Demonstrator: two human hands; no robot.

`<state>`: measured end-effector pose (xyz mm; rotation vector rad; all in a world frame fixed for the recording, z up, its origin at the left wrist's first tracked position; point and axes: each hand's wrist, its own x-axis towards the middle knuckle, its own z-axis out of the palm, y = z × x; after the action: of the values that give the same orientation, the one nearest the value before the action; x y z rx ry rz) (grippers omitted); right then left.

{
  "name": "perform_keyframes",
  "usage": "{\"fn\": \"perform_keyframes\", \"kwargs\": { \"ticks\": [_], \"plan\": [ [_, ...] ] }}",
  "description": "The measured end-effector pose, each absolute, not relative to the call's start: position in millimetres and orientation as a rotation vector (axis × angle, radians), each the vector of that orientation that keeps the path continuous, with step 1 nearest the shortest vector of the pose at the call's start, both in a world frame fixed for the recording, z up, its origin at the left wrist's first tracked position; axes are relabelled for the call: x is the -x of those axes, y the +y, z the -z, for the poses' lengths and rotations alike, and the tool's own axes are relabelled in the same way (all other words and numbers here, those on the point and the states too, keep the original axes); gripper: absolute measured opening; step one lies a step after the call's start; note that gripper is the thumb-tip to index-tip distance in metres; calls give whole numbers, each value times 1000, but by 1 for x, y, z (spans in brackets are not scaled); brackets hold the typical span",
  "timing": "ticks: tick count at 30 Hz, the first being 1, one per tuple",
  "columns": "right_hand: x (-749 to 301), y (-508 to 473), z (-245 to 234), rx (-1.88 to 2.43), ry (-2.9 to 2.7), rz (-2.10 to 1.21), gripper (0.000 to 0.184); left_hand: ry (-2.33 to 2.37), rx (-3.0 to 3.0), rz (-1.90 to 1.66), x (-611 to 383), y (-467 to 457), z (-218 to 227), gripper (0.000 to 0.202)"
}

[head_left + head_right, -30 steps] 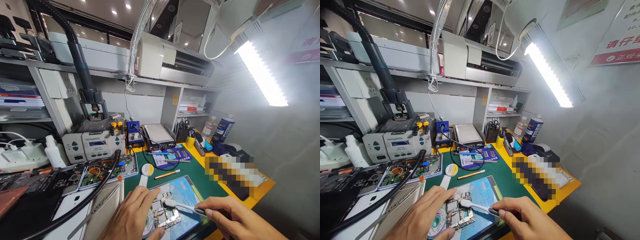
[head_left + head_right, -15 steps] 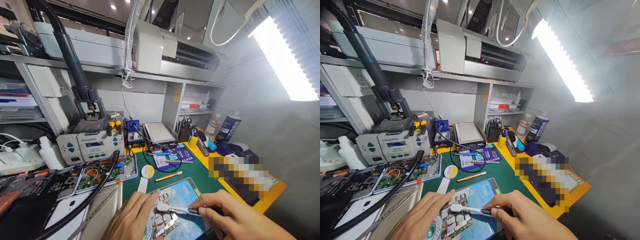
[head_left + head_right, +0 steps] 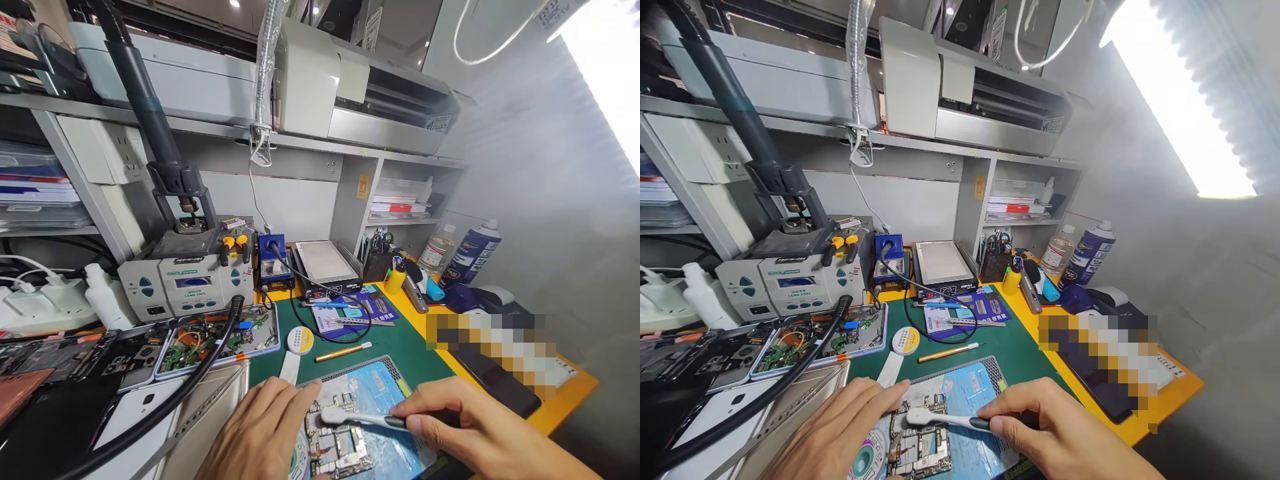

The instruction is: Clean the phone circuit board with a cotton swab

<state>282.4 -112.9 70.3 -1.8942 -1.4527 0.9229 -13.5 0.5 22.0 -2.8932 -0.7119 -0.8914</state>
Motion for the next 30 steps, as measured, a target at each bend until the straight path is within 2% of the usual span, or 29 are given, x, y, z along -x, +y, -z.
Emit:
{"fn": "perform_keyframes", "kwargs": {
  "ticks": [4,9,12,24,30],
  "plan": [
    [-289,-114,-74,1946,-1418,-953,52,-711,2828,877,11,0,-24,66],
    [-285,-113,-72,1893,-1578,-856,42,-705,2769,869,11,-1,-26,67],
    [-292,-114,-72,1935,-1616,-922,43,-689,2758,860,12,-1,-27,66],
    [-294,-109,-76,1990,-1488,-827,52,-604,2838,761,8,5,-26,64],
    [-297,-103,-77,1969,-1643,-921,47,-590,2844,726,11,5,-24,66]
  ]
}}
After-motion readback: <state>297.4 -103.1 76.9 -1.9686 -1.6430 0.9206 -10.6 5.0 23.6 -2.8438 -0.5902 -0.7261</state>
